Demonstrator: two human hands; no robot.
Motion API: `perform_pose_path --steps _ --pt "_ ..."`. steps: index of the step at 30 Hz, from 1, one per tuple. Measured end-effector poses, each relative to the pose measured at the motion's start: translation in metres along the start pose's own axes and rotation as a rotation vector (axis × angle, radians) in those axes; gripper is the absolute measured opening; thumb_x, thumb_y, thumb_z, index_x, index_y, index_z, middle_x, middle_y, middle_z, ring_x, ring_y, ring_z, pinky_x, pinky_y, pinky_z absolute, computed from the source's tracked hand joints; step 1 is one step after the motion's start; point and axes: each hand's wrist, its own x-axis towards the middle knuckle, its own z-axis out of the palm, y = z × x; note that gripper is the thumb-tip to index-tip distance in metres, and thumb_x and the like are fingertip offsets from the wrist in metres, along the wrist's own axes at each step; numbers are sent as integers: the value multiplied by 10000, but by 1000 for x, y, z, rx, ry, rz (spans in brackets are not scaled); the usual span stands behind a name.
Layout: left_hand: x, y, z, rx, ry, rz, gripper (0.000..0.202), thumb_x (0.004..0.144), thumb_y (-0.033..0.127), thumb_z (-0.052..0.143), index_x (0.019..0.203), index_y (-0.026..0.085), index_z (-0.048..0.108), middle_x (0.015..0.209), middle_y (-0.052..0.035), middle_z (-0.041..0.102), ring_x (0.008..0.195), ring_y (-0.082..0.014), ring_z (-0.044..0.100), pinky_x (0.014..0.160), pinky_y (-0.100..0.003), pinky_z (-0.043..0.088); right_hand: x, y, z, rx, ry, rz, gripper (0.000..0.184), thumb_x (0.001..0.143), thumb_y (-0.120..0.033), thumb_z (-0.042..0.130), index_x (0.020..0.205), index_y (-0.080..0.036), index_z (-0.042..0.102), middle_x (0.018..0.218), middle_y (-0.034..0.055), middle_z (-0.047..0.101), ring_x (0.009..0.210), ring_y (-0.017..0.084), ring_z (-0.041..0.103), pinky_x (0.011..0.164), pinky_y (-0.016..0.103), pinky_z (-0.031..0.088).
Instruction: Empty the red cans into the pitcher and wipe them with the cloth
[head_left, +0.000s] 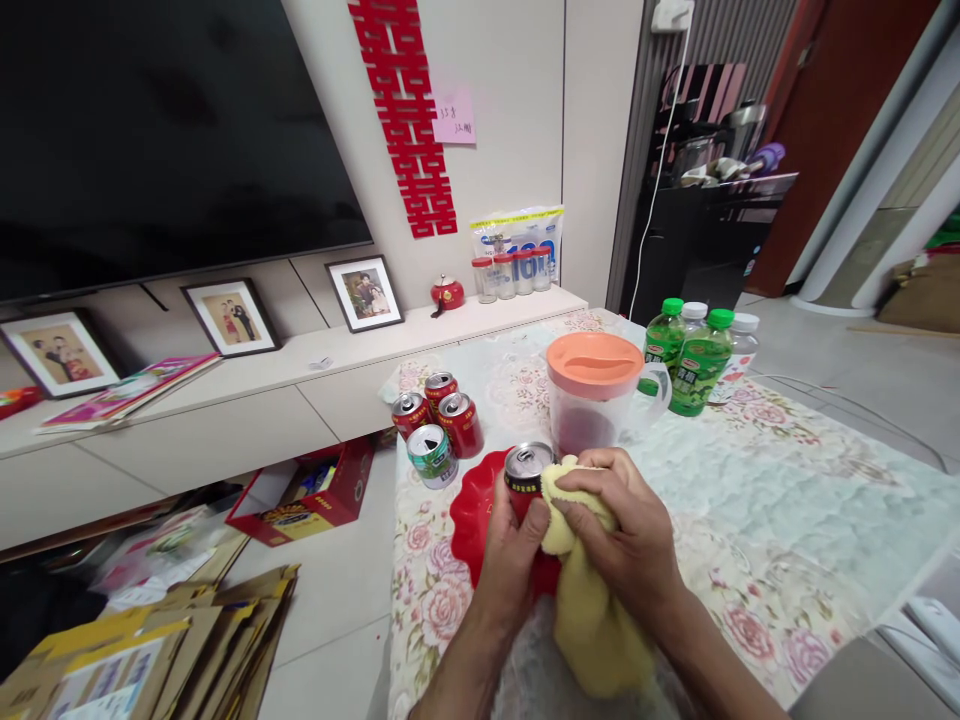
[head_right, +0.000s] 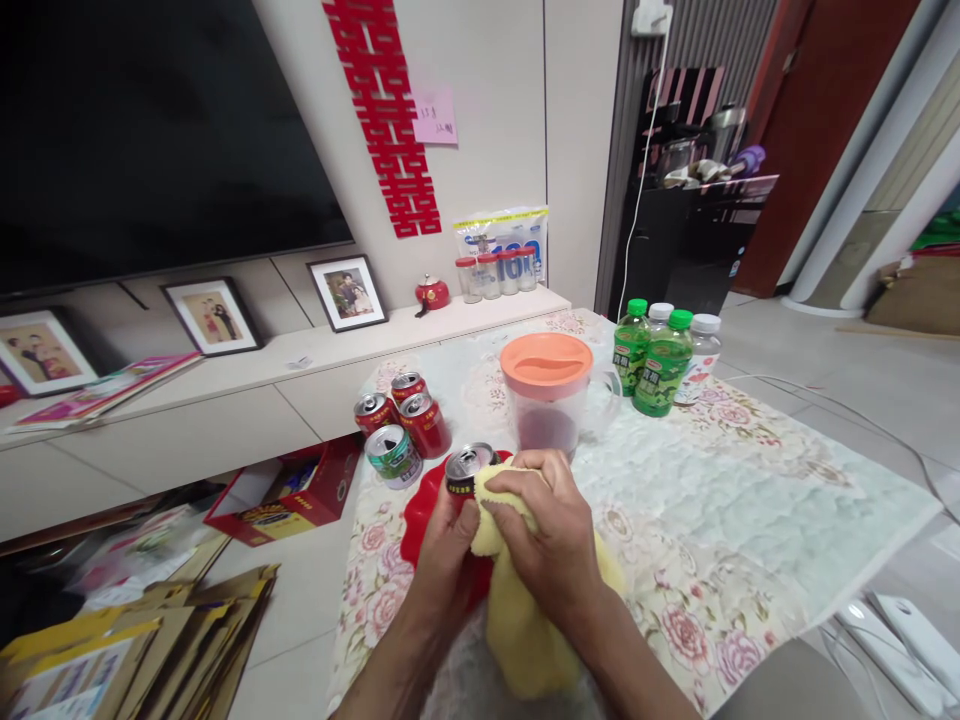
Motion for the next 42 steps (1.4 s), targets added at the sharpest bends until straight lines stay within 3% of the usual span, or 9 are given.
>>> perform_pose_path --steps 6,11,18,21,25,31,33,37,42 --pt "2 10 7 -68 104 73 529 882 494 794 1307 234 617 1191 -84 757 1178 -294 704 1058 -442 523 1 12 -2 65 -236 -3 203 886 -60 679 991 -230 715 974 43 631 927 183 657 788 283 537" --pt "7 13 5 -63 159 125 607 851 477 830 1361 257 586 1176 -65 756 1152 -271 706 1065 -432 513 -2 18 -3 124 -437 73 303 808 44 641 943 -219 706 940 28 617 912 181 631 785 283 516" --pt "10 5 -7 48 140 186 728 818 447 869 1442 294 525 1306 -65 709 1232 -254 663 1120 -398 466 -3 23 -8 119 -580 255 263 808 11 618 903 -215 712 934 24 638 891 187 634 797 315 499" --pt "10 3 -12 137 129 194 769 794 435 888 1457 300 522 1392 -71 677 1310 -270 628 1146 -396 454 0 21 -11 128 -545 321 168 862 -77 651 902 -223 724 911 21 654 888 193 645 806 327 501" --pt "9 5 -10 220 57 178 855 754 472 908 1485 289 506 1386 -95 691 1302 -305 647 1112 -415 493 5 13 -18 158 -355 371 62 934 -245 690 952 -254 748 953 14 698 921 188 676 842 322 512" --pt "6 3 -10 385 6 201 839 748 511 900 1462 264 537 1423 -138 672 1339 -365 626 1104 -486 509 10 -2 -34 63 21 272 60 955 -253 718 983 -306 722 1050 -22 690 981 134 667 850 231 510" --pt "5 2 -10 446 -29 221 810 742 514 903 1438 269 569 1429 -138 669 1319 -373 638 1083 -495 526 10 -5 -37 -35 77 201 103 972 -218 692 1031 -299 717 1067 -8 670 1009 132 657 874 230 508" --pt "4 1 -10 551 -92 285 773 726 540 911 1400 299 619 1384 -120 695 1259 -370 667 1057 -504 544 12 -7 -36 -146 -57 60 180 1013 -180 607 1130 -257 720 1085 42 644 1026 164 646 883 279 520" --pt "4 1 -10 657 -57 391 762 728 563 904 1389 297 633 1380 -122 674 1277 -366 643 1079 -502 526 11 -7 -34 -202 -223 89 172 1049 -198 547 1125 -239 695 1085 69 637 1039 208 625 881 344 528"
